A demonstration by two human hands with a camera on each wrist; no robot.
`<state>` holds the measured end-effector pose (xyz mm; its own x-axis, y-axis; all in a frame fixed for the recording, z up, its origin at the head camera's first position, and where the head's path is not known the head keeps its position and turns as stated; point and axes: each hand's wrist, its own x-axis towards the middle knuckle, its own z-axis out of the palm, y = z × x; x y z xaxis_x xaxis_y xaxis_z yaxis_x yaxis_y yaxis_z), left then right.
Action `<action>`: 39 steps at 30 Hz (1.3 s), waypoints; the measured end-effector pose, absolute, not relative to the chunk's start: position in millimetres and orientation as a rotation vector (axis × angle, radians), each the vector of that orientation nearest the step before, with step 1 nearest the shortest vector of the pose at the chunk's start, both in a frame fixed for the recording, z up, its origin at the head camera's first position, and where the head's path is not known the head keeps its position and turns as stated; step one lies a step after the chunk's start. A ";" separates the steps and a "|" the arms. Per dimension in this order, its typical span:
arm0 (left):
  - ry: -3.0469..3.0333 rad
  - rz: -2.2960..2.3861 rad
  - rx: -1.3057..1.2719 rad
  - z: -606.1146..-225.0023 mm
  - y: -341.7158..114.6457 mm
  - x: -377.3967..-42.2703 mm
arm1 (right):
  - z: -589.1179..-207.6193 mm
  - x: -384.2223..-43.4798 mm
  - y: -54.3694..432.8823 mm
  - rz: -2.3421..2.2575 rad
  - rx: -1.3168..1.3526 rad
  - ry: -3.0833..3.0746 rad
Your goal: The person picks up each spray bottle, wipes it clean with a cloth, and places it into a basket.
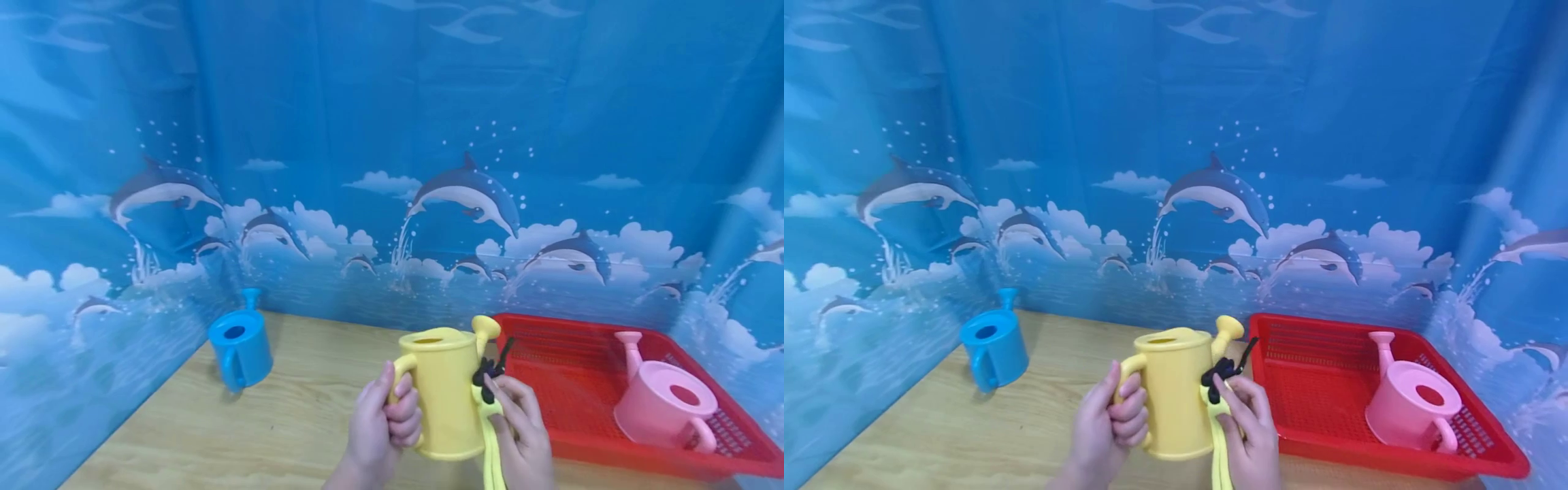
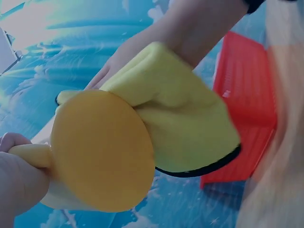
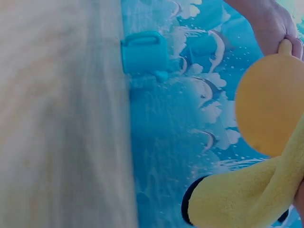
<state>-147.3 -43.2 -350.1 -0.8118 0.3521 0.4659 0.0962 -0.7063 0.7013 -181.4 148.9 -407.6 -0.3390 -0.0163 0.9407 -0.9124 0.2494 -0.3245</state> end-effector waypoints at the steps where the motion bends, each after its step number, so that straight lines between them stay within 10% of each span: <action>1: 1.122 2.641 0.910 -349.5 -45.2 -147.7 | -410.1 -181.7 148.1 1.230 0.914 -1.590; 12: 1.053 2.657 0.987 -344.9 -53.1 -149.4 | -421.7 -183.6 138.5 1.270 1.046 -1.366; 29: 0.957 2.535 1.079 -354.7 -37.6 -148.8 | -354.1 -175.5 145.1 1.328 0.362 -1.891; 39: 0.893 2.636 1.120 -354.0 -48.7 -153.4 | -381.9 -167.1 142.3 1.237 0.619 -1.794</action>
